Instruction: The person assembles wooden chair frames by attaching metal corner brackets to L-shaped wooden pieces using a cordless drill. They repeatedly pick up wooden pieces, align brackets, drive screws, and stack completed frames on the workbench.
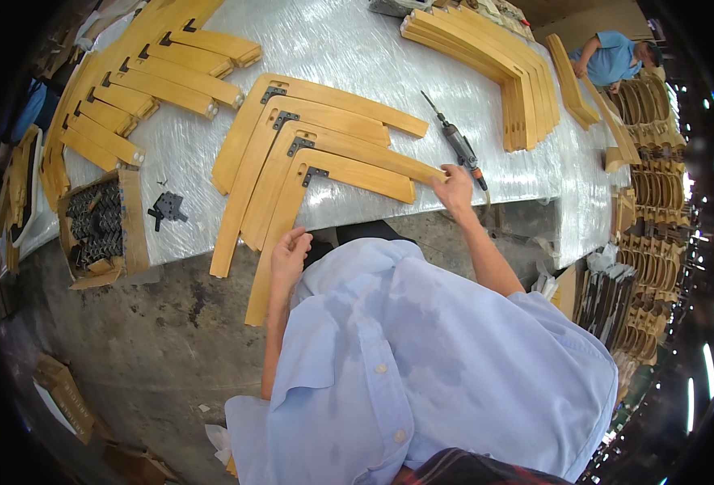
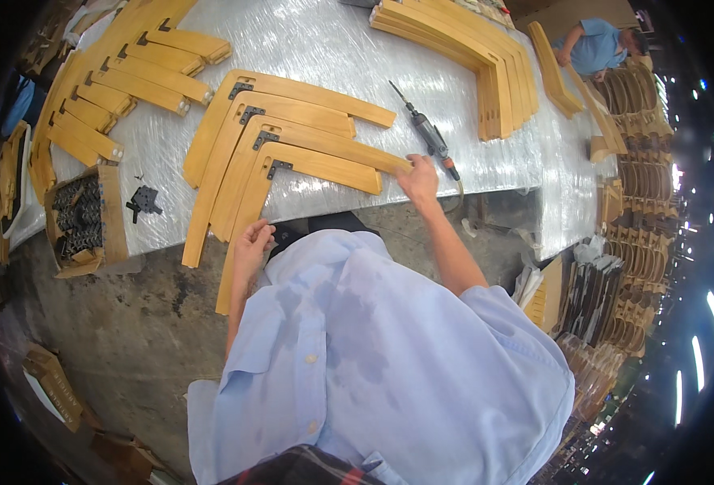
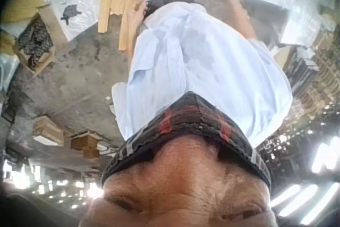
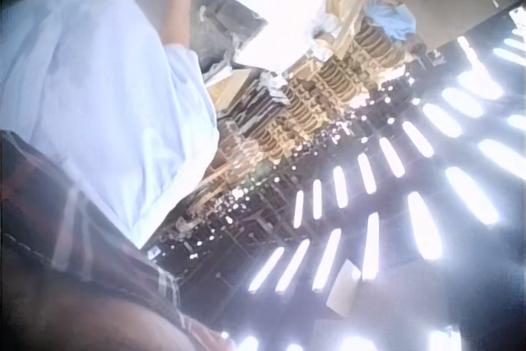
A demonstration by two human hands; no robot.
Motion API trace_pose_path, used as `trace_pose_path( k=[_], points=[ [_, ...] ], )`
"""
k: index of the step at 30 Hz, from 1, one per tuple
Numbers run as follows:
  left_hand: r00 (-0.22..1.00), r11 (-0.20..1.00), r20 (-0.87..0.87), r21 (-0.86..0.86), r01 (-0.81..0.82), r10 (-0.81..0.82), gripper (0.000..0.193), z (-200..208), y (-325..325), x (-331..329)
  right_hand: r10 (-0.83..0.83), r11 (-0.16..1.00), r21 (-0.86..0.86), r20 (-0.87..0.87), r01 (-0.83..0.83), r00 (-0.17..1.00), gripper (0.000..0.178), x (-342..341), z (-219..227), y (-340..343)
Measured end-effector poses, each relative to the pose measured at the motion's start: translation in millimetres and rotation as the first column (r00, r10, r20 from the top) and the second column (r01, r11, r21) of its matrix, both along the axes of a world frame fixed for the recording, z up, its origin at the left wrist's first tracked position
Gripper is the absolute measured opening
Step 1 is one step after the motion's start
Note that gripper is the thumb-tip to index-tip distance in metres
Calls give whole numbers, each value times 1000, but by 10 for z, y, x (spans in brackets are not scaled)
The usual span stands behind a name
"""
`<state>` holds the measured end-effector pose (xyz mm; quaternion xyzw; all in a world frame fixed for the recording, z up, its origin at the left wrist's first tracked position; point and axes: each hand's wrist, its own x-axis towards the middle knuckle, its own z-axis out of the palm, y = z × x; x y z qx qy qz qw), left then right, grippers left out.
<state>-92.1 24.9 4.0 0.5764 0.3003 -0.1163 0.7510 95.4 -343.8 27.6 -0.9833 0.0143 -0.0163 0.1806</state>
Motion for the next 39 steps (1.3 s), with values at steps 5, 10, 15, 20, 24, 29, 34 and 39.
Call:
trace_pose_path(
  k=[5,10,15,20,24,29,34,39],
  points=[
    [997,958,33,282,51,-63,38,94,-144,48,-25,995,-99,40,29,999,50,469,-142,-530],
    [1000,894,10,448,-2,-3,39,311,-376,176,52,976,-211,16,-48,999,63,1031,-621,-1249],
    [990,890,-30,442,-113,141,38,537,-896,250,73,989,-105,-241,-101,968,68,1124,-452,-1073],
    [995,917,-24,391,-75,92,42,700,-1414,354,99,992,-40,-386,-124,917,43,1279,-314,-1063],
    [997,909,-48,416,-28,53,43,845,-1575,447,81,940,332,-444,81,892,31,1271,-183,-994],
    [996,929,-23,364,-68,82,44,961,-1693,712,256,792,610,-333,1,908,20,1092,276,-634],
    [984,991,160,97,-89,73,48,781,-1794,1244,428,700,704,-280,-119,860,23,759,676,-142],
    [989,997,129,4,-78,77,48,1133,-1778,1592,586,695,579,-113,-427,802,28,428,1047,186]
  ],
)
